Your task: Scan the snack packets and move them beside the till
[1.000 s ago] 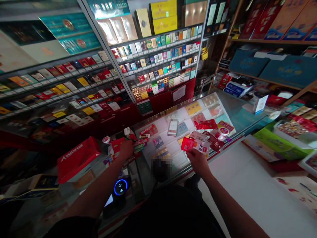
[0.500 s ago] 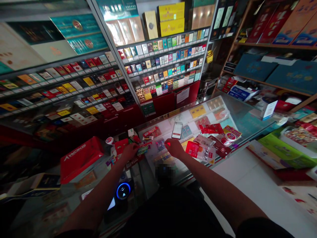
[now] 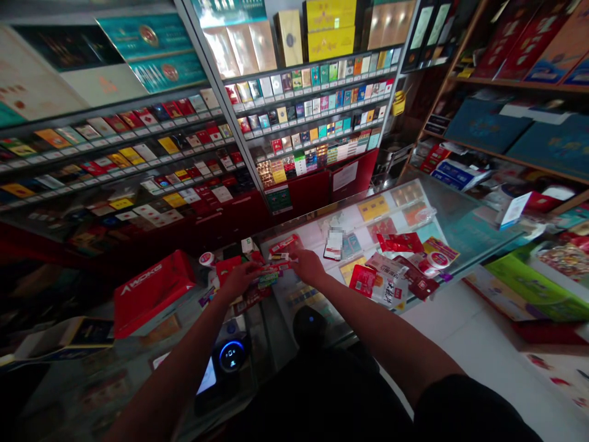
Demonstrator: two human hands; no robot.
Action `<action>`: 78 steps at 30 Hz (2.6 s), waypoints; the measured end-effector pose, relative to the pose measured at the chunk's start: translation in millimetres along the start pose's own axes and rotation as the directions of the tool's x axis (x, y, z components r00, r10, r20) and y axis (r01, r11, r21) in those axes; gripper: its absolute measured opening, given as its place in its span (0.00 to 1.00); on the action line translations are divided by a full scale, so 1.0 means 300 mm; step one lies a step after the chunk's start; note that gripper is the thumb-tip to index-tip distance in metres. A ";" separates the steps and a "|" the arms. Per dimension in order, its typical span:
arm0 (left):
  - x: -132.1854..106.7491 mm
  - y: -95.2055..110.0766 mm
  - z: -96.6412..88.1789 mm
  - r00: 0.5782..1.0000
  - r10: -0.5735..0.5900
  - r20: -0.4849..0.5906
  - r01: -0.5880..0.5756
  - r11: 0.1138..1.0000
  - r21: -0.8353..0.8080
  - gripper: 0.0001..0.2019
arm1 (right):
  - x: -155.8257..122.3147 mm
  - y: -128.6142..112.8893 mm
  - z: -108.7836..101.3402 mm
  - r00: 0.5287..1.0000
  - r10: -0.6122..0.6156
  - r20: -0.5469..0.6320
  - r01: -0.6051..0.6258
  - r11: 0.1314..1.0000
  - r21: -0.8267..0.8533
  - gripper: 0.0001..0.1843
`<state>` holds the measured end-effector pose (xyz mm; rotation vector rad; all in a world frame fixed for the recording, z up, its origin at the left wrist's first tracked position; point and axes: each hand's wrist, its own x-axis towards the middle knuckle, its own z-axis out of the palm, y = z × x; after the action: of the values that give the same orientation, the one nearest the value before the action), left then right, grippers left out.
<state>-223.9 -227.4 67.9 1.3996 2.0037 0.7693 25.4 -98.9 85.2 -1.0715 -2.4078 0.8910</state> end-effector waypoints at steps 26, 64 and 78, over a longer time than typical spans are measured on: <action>0.005 0.040 0.085 0.945 -0.325 0.036 0.204 0.498 -0.843 0.23 | -0.001 0.056 -0.011 0.953 0.276 -0.123 -0.201 0.883 0.424 0.09; 0.104 0.172 0.307 0.988 -0.122 0.091 0.152 0.735 -0.661 0.27 | -0.305 0.298 -0.087 0.866 0.475 -0.157 -0.290 0.732 0.616 0.13; 0.109 0.160 0.395 0.973 -0.078 0.215 0.197 0.764 -0.614 0.27 | -0.408 0.374 -0.034 0.797 0.587 -0.140 -0.364 0.653 0.665 0.14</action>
<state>-117.3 -166.9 19.2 0.8693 1.4739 1.0810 170.1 -129.8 9.3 -1.4606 -1.3673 1.3910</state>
